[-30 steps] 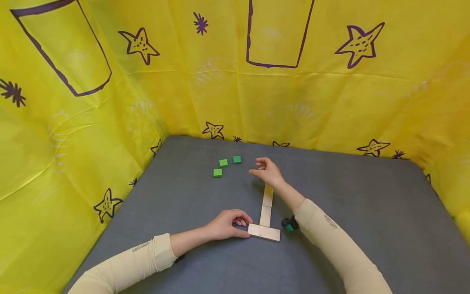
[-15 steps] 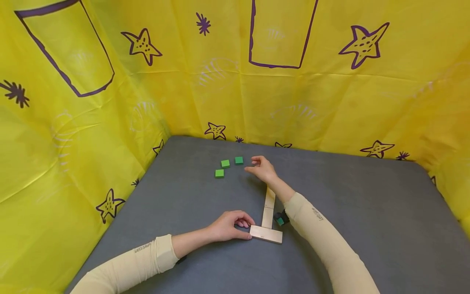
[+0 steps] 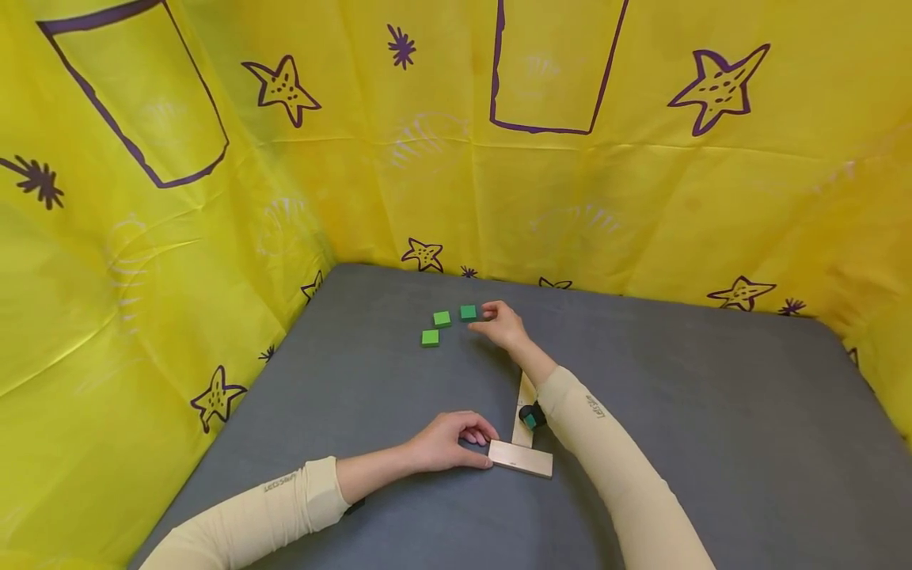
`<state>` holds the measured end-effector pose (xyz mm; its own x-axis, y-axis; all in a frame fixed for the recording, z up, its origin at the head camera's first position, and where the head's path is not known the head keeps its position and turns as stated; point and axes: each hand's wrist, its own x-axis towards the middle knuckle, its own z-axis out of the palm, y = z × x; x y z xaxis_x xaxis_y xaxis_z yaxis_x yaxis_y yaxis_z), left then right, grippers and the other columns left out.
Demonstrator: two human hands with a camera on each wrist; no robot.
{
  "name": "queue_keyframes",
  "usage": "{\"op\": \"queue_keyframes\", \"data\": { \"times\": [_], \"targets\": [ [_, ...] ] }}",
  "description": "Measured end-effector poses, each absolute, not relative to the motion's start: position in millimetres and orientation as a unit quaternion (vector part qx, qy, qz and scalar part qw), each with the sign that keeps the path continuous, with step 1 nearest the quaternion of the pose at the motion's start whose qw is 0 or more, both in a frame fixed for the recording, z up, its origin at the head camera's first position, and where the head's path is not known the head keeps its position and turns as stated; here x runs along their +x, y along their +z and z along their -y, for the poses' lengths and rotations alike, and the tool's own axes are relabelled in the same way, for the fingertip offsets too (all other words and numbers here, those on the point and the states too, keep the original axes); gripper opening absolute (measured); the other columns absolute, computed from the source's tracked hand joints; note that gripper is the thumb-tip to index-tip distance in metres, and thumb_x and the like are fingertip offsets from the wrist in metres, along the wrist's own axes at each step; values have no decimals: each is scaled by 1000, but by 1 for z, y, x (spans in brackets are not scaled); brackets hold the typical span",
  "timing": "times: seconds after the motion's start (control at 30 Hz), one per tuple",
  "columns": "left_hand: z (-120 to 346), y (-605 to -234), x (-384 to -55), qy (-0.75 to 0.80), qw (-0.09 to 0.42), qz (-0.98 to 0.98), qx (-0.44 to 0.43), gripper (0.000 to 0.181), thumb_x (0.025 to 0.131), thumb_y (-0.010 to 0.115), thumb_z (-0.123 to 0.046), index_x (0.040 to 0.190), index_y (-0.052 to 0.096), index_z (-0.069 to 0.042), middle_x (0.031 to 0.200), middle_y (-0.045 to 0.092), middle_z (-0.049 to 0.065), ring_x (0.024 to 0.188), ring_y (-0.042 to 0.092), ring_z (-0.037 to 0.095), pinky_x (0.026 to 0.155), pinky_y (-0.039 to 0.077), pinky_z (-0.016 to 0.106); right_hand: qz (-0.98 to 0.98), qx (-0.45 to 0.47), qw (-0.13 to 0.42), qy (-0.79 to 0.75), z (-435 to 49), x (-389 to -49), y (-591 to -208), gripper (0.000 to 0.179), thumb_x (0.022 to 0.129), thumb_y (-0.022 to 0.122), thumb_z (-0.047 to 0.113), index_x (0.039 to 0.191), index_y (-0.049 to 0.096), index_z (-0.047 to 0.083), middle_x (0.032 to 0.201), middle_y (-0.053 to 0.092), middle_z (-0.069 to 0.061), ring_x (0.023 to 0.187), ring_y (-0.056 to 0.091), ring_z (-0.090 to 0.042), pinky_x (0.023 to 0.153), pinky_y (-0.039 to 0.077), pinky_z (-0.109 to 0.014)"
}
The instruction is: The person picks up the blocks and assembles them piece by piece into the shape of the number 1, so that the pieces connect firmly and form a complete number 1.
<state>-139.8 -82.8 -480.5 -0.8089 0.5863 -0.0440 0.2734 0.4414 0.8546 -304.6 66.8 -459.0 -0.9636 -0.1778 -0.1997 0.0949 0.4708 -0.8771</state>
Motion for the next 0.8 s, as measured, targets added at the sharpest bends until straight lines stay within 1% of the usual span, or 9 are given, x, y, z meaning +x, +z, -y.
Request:
{"op": "queue_keyframes", "data": {
  "times": [0.27,0.57,0.8],
  "targets": [
    [85,-480,-139,460,169,-831,265,29,78,82,-9,104,71,-7,90,65,-3,81,58,0,78,47,16,-855,-17,136,-500,-55,-311,-460,58,89,72,22,137,46,2,134,52,-18,119,48,-34,99,40,-46],
    [84,-483,-140,468,174,-826,261,29,77,83,-9,104,71,-8,89,65,-6,80,58,-3,78,47,15,-869,-19,132,-477,-54,-320,-465,57,90,71,18,138,45,1,135,50,-20,122,46,-34,103,38,-45],
    [85,-484,-140,469,173,-826,260,29,77,83,-8,103,71,-8,90,66,-4,81,58,-2,78,47,15,-887,-48,113,-444,-50,-327,-467,55,89,70,15,137,48,-2,131,52,-22,118,48,-34,102,38,-44]
  ]
}}
